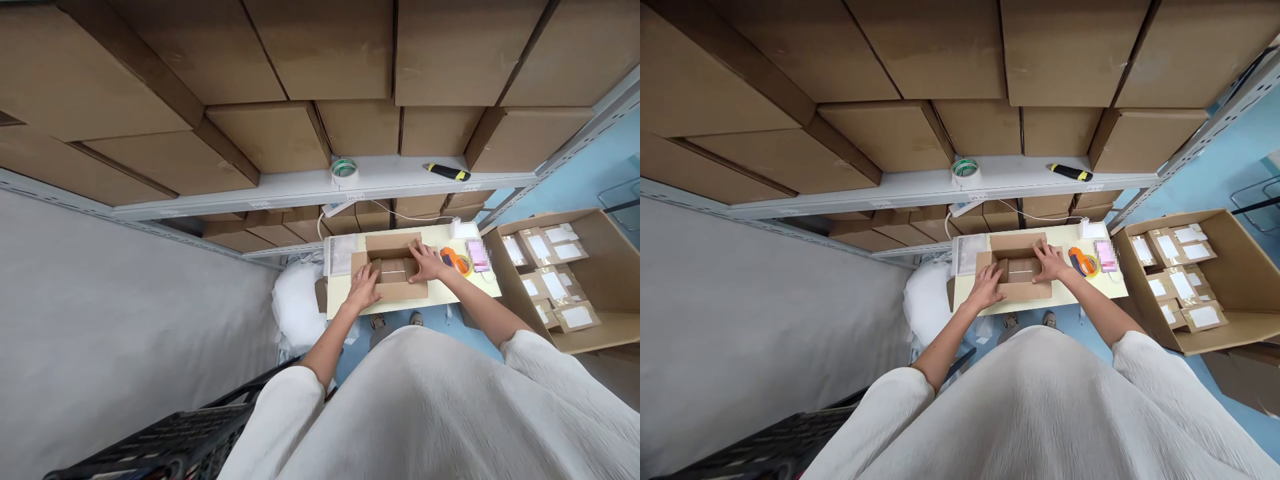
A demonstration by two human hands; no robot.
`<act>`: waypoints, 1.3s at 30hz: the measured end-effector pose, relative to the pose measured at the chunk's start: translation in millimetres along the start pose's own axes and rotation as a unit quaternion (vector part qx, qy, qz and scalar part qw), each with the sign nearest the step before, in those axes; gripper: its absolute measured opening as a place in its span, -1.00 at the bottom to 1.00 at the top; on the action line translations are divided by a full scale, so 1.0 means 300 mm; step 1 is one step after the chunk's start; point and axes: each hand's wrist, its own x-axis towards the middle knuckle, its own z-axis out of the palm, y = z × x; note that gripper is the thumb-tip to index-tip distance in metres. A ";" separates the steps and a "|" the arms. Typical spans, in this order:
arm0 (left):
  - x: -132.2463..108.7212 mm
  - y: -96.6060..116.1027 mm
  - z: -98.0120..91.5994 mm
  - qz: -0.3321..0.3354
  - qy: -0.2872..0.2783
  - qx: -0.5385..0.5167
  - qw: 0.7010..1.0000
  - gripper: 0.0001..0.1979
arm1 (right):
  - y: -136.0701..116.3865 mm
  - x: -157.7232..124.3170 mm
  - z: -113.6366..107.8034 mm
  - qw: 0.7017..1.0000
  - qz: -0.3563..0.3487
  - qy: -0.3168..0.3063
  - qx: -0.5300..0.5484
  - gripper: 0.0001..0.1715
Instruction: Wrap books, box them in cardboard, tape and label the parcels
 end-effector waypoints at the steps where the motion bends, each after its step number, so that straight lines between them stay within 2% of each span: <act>1: 0.003 -0.002 0.005 0.001 0.001 -0.002 1.000 -0.05 | -0.005 0.010 0.003 1.000 0.008 -0.014 -0.008 0.79; 6: 0.012 -0.011 0.019 0.010 0.008 -0.015 1.000 -0.07 | -0.018 0.053 0.029 0.998 0.033 -0.053 -0.026 0.90; 15: 0.019 -0.016 0.027 0.010 0.014 -0.066 0.998 -0.19 | -0.006 0.086 0.068 0.999 0.028 -0.028 -0.016 0.86; 21: 0.010 -0.046 0.024 0.021 0.011 -0.100 0.995 -0.27 | -0.014 0.067 0.051 0.999 0.025 -0.021 -0.002 0.82; 25: -0.002 -0.082 -0.001 0.023 0.041 -0.160 0.986 -0.36 | -0.032 0.049 0.026 0.998 0.042 -0.034 -0.013 0.80; 29: 0.014 -0.155 -0.052 -0.015 0.107 -0.240 0.965 -0.50 | -0.037 0.040 0.020 0.998 0.050 -0.038 -0.018 0.80; 34: 0.069 -0.317 -0.120 -0.111 0.179 -0.275 0.938 -0.61 | -0.019 0.032 0.033 0.999 0.038 -0.027 -0.014 0.80; 36: 0.094 -0.395 -0.132 -0.163 0.181 -0.271 0.931 -0.63 | -0.012 0.028 0.036 0.999 0.034 -0.023 -0.016 0.80; 39: 0.130 -0.506 -0.122 -0.262 0.152 -0.234 0.924 -0.62 | -0.007 0.020 0.036 0.999 0.029 -0.018 -0.024 0.80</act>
